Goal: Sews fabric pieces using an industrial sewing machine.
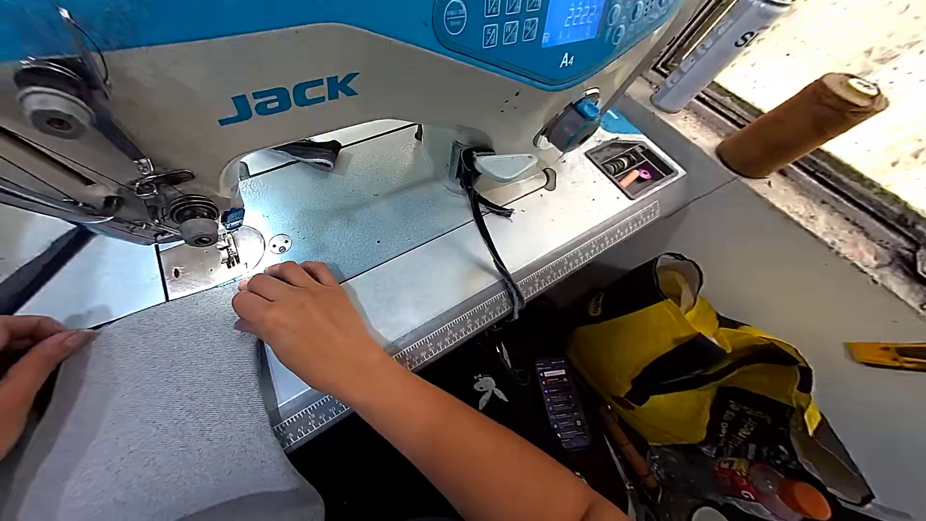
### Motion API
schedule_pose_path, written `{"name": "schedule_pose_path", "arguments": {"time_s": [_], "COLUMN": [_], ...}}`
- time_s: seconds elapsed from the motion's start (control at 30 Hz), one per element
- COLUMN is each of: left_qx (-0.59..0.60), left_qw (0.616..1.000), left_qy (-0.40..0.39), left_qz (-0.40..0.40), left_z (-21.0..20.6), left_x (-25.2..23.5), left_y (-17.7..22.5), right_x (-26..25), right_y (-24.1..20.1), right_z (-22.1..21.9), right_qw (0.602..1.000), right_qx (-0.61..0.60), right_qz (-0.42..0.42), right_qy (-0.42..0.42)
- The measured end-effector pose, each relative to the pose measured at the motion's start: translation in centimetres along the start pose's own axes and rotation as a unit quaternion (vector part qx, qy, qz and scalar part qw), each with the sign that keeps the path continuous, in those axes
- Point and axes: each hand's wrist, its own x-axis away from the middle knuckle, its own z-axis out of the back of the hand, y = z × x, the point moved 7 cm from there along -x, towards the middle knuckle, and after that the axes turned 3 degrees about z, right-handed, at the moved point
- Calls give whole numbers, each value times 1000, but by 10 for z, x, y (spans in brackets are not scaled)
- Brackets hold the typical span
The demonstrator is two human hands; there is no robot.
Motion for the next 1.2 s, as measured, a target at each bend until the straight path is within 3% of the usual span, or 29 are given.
{"name": "schedule_pose_path", "arguments": {"time_s": [0.1, 0.27, 0.37, 0.6, 0.73, 0.93, 1.1, 1.2], "left_qx": [-6, 21, 54, 146, 173, 182, 107, 54], "left_qw": [999, 992, 987, 982, 979, 974, 982, 991], "left_qy": [-31, -82, -103, -61, -93, -71, -66, -16], "left_qz": [-10, 91, 110, 99, 58, 116, 143, 120], "left_z": [-6, 1, 2, -2, -6, -7, -10, -15], "left_x": [-3, 4, 5, 5, 6, 6, 0, -1], "left_y": [-4, 20, 19, -10, -13, -17, -12, -27], "right_x": [0, 0, 0, 0, 0, 0, -1, -1], "right_y": [0, 2, 4, 6, 6, 5, 5, 6], "right_z": [1, 1, 0, 0, 0, 0, 0, 0], "right_qw": [1000, 1000, 1000, 1000, 1000, 1000, 1000, 999], "right_qx": [0, -13, -17, -19, -20, -21, -11, -18], "right_qz": [-1, -8, -10, -14, -18, -19, -21, -28], "right_qy": [-1, -6, -12, -2, -10, -2, -1, -2]}}
